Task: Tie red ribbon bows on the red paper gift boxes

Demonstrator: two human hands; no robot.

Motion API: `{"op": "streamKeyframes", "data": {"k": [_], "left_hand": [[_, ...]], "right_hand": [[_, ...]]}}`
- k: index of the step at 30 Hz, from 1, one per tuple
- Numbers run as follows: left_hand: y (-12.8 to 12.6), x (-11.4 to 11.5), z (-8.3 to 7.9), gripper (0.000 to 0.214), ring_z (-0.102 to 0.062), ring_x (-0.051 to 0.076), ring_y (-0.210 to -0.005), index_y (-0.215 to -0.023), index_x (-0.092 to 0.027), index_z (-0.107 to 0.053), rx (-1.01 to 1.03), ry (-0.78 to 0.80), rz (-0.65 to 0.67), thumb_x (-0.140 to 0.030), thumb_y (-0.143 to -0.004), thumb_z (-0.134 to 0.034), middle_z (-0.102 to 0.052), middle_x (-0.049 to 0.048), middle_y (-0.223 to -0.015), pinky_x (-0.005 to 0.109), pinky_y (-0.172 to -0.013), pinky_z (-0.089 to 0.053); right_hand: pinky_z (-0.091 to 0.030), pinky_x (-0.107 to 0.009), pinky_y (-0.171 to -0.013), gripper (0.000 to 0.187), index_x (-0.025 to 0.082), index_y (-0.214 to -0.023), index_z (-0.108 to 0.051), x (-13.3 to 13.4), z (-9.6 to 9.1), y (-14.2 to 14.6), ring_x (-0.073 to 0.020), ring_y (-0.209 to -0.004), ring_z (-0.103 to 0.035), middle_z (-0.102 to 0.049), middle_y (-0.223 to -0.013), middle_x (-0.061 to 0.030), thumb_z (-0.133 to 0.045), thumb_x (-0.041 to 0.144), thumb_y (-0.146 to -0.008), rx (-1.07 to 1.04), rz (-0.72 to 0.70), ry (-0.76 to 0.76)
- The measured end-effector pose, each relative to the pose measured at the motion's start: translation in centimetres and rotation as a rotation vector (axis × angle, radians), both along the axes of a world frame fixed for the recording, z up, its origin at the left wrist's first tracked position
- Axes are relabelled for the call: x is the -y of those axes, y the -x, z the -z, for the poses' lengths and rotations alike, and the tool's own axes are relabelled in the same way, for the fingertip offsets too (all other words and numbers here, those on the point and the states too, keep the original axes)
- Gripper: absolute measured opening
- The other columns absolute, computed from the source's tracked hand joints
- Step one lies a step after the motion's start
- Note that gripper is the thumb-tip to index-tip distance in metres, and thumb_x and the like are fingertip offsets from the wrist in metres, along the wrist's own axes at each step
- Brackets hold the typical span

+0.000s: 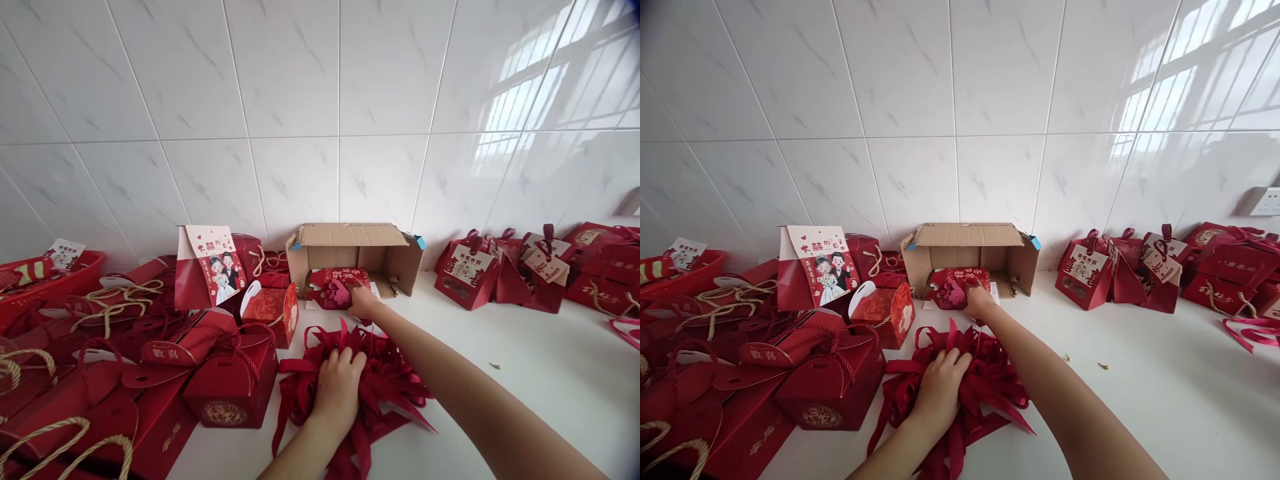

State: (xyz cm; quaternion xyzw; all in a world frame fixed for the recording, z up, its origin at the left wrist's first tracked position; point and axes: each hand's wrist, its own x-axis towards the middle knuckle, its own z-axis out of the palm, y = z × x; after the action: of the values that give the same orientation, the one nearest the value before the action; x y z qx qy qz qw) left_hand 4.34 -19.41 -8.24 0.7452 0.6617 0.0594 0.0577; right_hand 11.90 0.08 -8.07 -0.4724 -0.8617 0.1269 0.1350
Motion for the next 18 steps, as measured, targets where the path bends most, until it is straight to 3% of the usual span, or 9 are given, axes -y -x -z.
{"op": "streamKeyframes", "data": {"k": [3, 5, 8, 11, 12, 14, 18], "left_hand": [[-0.1, -0.1, 0.1, 0.045, -0.051, 0.029, -0.101, -0.113, -0.022, -0.059, 0.059, -0.011, -0.027, -0.006, -0.084, -0.029, -0.059, 0.0096, -0.109, 0.04, -0.082, -0.044], [0.0, -0.2, 0.3, 0.044, -0.051, 0.029, -0.101, -0.111, -0.022, -0.061, 0.109, -0.022, -0.03, -0.006, -0.083, -0.031, -0.059, 0.0102, -0.108, 0.041, -0.082, -0.043], [0.3, -0.3, 0.5, 0.043, -0.051, 0.029, -0.101, -0.109, -0.021, -0.063, 0.191, -0.048, -0.013, -0.005, -0.08, -0.034, -0.06, 0.0109, -0.106, 0.041, -0.082, -0.043], [0.7, 0.1, 0.6, 0.041, -0.052, 0.028, -0.097, -0.102, -0.018, -0.066, 0.334, -0.083, -0.003, -0.003, -0.078, -0.036, -0.06, 0.0111, -0.1, 0.041, -0.082, -0.042], [0.8, 0.2, 0.5, 0.04, -0.053, 0.027, -0.095, -0.099, -0.018, -0.067, 0.394, -0.095, -0.005, -0.002, -0.077, -0.037, -0.061, 0.0109, -0.098, 0.04, -0.082, -0.043], [0.9, 0.2, 0.1, 0.035, -0.056, 0.024, -0.091, -0.094, -0.016, -0.067, 0.532, -0.112, -0.017, -0.002, -0.078, -0.04, -0.062, 0.0096, -0.095, 0.036, -0.082, -0.044], [0.7, -2.7, -2.4, 0.019, -0.06, 0.019, -0.088, -0.097, -0.016, -0.065, 0.832, -0.13, -0.123, -0.013, -0.084, -0.052, -0.066, 0.0061, -0.092, 0.031, -0.08, -0.049]], "right_hand": [[-0.029, -0.045, -0.107, 0.047, 0.016, -0.116, -0.058, 0.1, -0.4, -0.1, -0.0305, -0.132, -0.032, -0.047, -0.135, -0.0133, -0.069, 0.013, -0.07, -0.178, 0.001, -0.067], [-0.02, -0.046, -0.111, 0.055, 0.015, -0.114, -0.059, 0.4, -1.2, -0.7, -0.0322, -0.137, -0.022, -0.047, -0.137, -0.0132, -0.067, 0.006, -0.06, -0.312, 0.023, -0.105], [-0.029, -0.043, -0.106, 0.042, 0.018, -0.1, -0.064, 1.8, -2.4, -3.2, -0.0311, -0.13, -0.036, -0.059, -0.124, -0.0098, -0.061, 0.01, -0.059, -0.53, 0.077, -0.135], [-0.048, -0.035, -0.078, 0.011, 0.018, -0.071, -0.061, 4.0, -2.9, -7.4, -0.0287, -0.093, -0.062, -0.069, -0.085, -0.0093, -0.059, 0.019, -0.06, -0.764, 0.195, -0.101], [-0.049, -0.033, -0.066, 0.006, 0.019, -0.065, -0.057, 4.8, -2.7, -9.1, -0.0264, -0.077, -0.065, -0.067, -0.07, -0.0079, -0.058, 0.024, -0.062, -0.847, 0.243, -0.073], [-0.044, -0.029, -0.048, 0.014, 0.02, -0.063, -0.051, 6.1, -2.0, -12.2, -0.0207, -0.052, -0.06, -0.058, -0.051, -0.0037, -0.054, 0.033, -0.066, -1.022, 0.312, 0.006], [-0.043, -0.027, -0.043, 0.021, 0.022, -0.063, -0.042, 7.5, -0.3, -16.0, -0.0175, -0.05, -0.059, -0.06, -0.057, -0.0039, -0.051, 0.041, -0.064, -1.289, 0.299, 0.185]]}}
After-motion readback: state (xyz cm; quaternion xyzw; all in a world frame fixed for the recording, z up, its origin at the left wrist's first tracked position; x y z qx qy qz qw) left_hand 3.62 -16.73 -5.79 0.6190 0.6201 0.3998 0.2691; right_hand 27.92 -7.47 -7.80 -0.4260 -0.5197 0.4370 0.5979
